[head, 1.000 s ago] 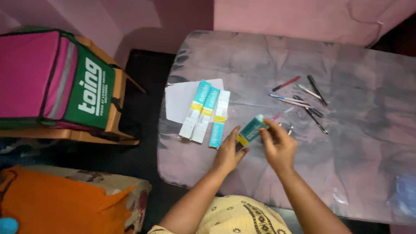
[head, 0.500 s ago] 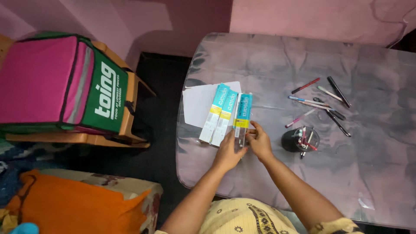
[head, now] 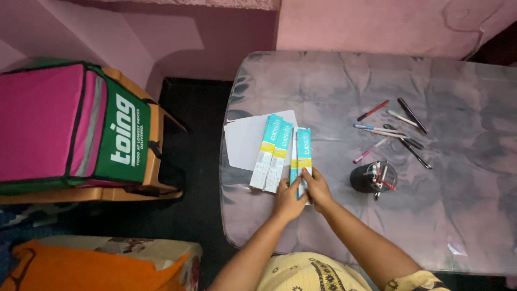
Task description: The person opens a box of pens, removes the pens, and places them into a metal pen holder on the table. They repeat this process with multiple boxes, organizing the pens into the holder.
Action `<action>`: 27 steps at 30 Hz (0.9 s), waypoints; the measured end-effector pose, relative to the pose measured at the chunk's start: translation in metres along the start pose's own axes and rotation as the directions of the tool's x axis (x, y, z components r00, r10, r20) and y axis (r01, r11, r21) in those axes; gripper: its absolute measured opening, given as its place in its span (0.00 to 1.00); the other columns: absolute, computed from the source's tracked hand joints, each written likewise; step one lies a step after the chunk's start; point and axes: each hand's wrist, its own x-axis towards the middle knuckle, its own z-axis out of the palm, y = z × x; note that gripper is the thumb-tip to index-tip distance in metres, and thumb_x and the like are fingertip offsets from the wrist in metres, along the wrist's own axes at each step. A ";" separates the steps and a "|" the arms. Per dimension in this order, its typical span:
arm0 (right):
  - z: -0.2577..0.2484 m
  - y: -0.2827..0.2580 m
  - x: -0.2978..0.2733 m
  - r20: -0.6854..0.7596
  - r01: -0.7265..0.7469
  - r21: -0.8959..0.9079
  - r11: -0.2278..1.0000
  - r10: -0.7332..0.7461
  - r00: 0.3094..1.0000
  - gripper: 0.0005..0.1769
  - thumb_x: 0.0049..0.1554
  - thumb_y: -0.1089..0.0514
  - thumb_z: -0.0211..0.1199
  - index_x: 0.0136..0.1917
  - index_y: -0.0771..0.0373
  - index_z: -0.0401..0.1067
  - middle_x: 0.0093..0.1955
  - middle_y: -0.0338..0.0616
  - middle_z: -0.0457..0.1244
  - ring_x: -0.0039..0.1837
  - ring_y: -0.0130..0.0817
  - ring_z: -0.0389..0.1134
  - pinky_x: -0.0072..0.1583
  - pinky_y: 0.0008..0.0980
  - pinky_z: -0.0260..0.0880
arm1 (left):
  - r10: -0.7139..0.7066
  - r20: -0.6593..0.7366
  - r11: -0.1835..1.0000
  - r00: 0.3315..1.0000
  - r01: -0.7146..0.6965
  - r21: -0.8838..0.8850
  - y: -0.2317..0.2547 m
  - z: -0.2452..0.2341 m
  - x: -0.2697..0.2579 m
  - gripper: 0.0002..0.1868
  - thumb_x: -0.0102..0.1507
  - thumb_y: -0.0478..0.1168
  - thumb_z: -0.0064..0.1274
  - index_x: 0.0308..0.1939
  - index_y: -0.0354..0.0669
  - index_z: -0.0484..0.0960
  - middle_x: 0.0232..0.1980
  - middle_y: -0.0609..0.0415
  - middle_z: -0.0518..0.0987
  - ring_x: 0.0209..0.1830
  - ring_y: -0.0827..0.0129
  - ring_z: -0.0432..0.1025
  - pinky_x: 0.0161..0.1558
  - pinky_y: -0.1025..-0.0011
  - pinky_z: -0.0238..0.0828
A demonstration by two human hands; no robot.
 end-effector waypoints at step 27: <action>0.072 -0.039 0.001 0.274 -0.125 0.236 0.964 0.057 0.960 0.32 0.63 0.54 0.50 0.79 0.59 0.54 0.72 0.44 0.60 0.70 0.36 0.60 0.70 0.40 0.58 | -0.173 -0.152 0.984 0.973 0.179 0.026 -0.059 -0.085 0.037 0.34 0.63 0.43 0.57 0.71 0.37 0.65 0.62 0.34 0.76 0.61 0.41 0.73 0.59 0.55 0.70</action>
